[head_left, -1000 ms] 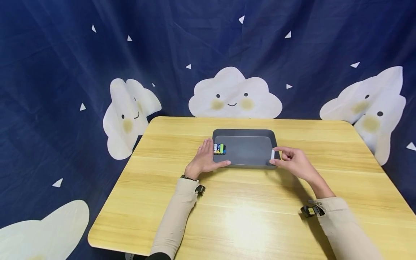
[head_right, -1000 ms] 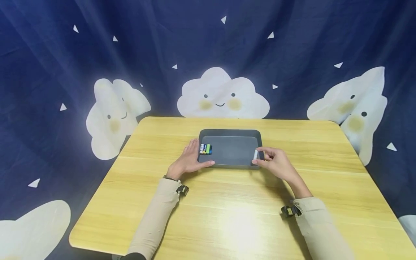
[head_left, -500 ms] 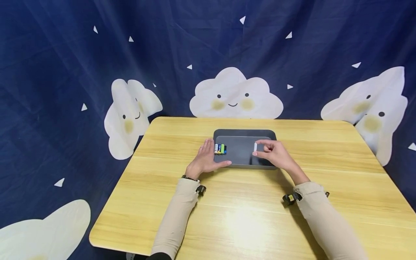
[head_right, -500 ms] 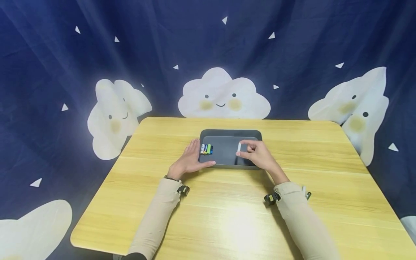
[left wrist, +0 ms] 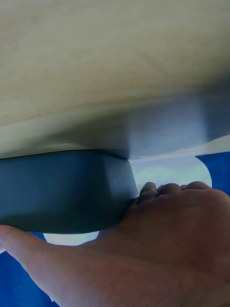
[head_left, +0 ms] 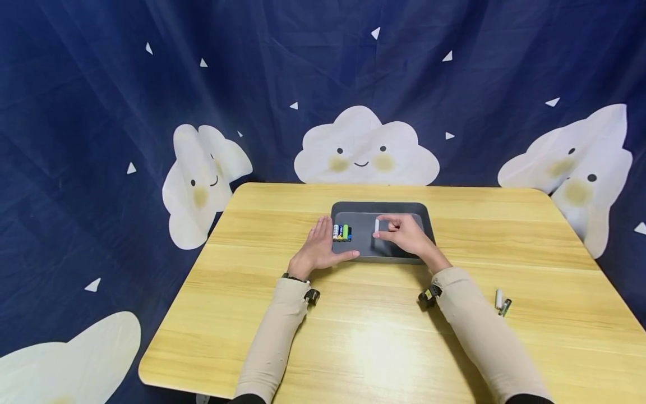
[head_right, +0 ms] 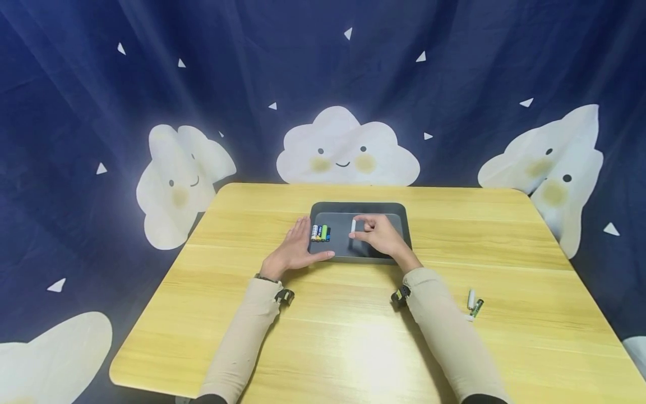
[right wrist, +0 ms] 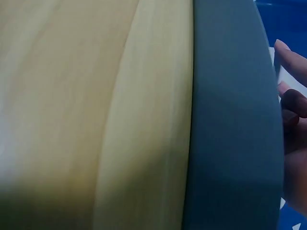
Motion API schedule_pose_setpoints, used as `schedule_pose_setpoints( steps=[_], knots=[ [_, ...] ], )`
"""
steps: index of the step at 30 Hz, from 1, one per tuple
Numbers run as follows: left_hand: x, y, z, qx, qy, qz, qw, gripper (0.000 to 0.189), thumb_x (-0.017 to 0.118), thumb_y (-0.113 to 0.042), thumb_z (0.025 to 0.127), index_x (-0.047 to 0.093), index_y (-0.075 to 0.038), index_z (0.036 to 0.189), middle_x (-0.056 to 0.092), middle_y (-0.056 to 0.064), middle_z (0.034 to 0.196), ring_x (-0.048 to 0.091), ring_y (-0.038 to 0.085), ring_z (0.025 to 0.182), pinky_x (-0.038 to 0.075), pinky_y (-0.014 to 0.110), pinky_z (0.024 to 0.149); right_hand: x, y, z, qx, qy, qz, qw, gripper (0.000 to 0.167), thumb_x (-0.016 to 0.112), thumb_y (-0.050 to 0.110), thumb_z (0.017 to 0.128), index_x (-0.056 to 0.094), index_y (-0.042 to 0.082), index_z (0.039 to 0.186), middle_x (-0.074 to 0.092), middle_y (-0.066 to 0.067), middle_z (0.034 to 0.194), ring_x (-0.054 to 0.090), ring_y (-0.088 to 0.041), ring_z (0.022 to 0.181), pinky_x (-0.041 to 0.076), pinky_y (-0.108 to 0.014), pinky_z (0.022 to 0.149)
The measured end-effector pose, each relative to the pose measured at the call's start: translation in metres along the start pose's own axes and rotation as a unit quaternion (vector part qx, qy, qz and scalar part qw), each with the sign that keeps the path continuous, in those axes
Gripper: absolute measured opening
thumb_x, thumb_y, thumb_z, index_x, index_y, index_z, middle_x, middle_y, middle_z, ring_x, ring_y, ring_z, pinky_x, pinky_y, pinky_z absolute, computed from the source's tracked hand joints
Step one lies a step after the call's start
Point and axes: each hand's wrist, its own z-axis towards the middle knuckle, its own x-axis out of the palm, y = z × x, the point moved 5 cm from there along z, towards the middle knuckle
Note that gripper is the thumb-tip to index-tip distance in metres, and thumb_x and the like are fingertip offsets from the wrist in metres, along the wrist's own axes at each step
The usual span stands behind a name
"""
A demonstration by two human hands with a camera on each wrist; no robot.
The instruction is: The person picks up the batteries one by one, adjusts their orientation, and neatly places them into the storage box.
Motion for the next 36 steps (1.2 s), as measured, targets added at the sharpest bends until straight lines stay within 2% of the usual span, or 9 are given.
schedule_pose_setpoints(
  steps=[6,10,15,21,23,26,30,36],
  knots=[
    [-0.001,0.000,-0.001,-0.002,-0.001,-0.004,1.0000,0.129,0.055,-0.084,0.084,-0.004,-0.002,0.166,-0.004,0.016,0.176,-0.001,0.029,0.165,0.008,0.048,0.135,0.012,-0.003,0.012,0.000,0.021,0.000,0.9998,0.053,0.078,0.017,0.093,0.061,-0.007,0.137,0.024,0.008,0.059,0.020,-0.007,0.049,0.034,-0.024,0.061],
    [0.000,0.001,0.000,-0.001,-0.001,-0.005,1.0000,0.129,0.055,-0.084,0.084,-0.004,-0.002,0.166,-0.004,0.016,0.176,-0.001,0.028,0.165,0.008,0.048,0.135,0.020,-0.005,0.018,0.006,0.036,-0.005,0.9993,0.051,0.078,0.017,0.093,0.062,-0.007,0.136,0.025,0.009,0.056,0.021,-0.008,0.049,0.041,-0.025,0.070],
    [0.000,0.001,0.000,0.005,-0.003,-0.010,0.9999,0.130,0.055,-0.084,0.083,-0.002,-0.002,0.166,-0.003,0.016,0.176,0.000,0.029,0.165,0.009,0.048,0.135,0.030,-0.009,0.025,0.023,0.059,-0.013,0.9979,0.053,0.079,0.016,0.092,0.062,-0.007,0.136,0.026,0.009,0.056,0.021,-0.009,0.050,0.043,-0.029,0.079],
    [0.000,0.000,0.001,0.009,-0.007,-0.015,0.9998,0.130,0.055,-0.085,0.083,-0.002,-0.001,0.166,-0.002,0.017,0.176,0.000,0.029,0.165,0.009,0.048,0.135,0.039,-0.009,0.032,0.031,0.071,-0.028,0.9966,0.051,0.079,0.014,0.092,0.063,-0.005,0.136,0.032,0.008,0.055,0.026,-0.009,0.049,0.045,-0.032,0.082],
    [0.000,0.000,0.001,0.009,-0.004,-0.013,0.9999,0.131,0.053,-0.086,0.083,-0.003,-0.001,0.165,-0.003,0.017,0.176,-0.002,0.029,0.165,0.008,0.048,0.135,0.042,-0.008,0.035,0.028,0.075,-0.041,0.9960,0.050,0.079,0.014,0.092,0.064,-0.005,0.135,0.034,0.007,0.055,0.027,-0.009,0.048,0.046,-0.029,0.080],
    [0.001,0.001,0.002,0.010,-0.002,-0.015,0.9998,0.133,0.051,-0.089,0.082,-0.003,-0.001,0.165,-0.005,0.017,0.176,-0.003,0.029,0.165,0.006,0.048,0.135,0.045,-0.007,0.037,0.024,0.082,-0.061,0.9945,0.047,0.079,0.014,0.092,0.066,-0.004,0.133,0.036,0.007,0.053,0.029,-0.008,0.047,0.045,-0.025,0.069],
    [0.002,0.004,0.004,0.009,-0.001,-0.018,0.9998,0.135,0.050,-0.091,0.080,-0.005,-0.002,0.165,-0.006,0.017,0.176,-0.005,0.029,0.165,0.005,0.048,0.135,0.048,-0.004,0.038,0.016,0.086,-0.082,0.9928,0.045,0.080,0.014,0.091,0.068,-0.005,0.130,0.038,0.007,0.051,0.030,-0.008,0.044,0.035,-0.022,0.054],
    [0.004,0.006,0.005,0.007,0.003,-0.014,0.9999,0.135,0.049,-0.092,0.080,-0.007,-0.003,0.165,-0.007,0.015,0.176,-0.006,0.027,0.165,0.005,0.047,0.135,0.052,-0.004,0.040,0.031,0.079,-0.109,0.9904,0.049,0.082,0.018,0.089,0.069,-0.004,0.131,0.041,0.005,0.047,0.032,-0.008,0.041,0.031,-0.022,0.047]
  ],
)
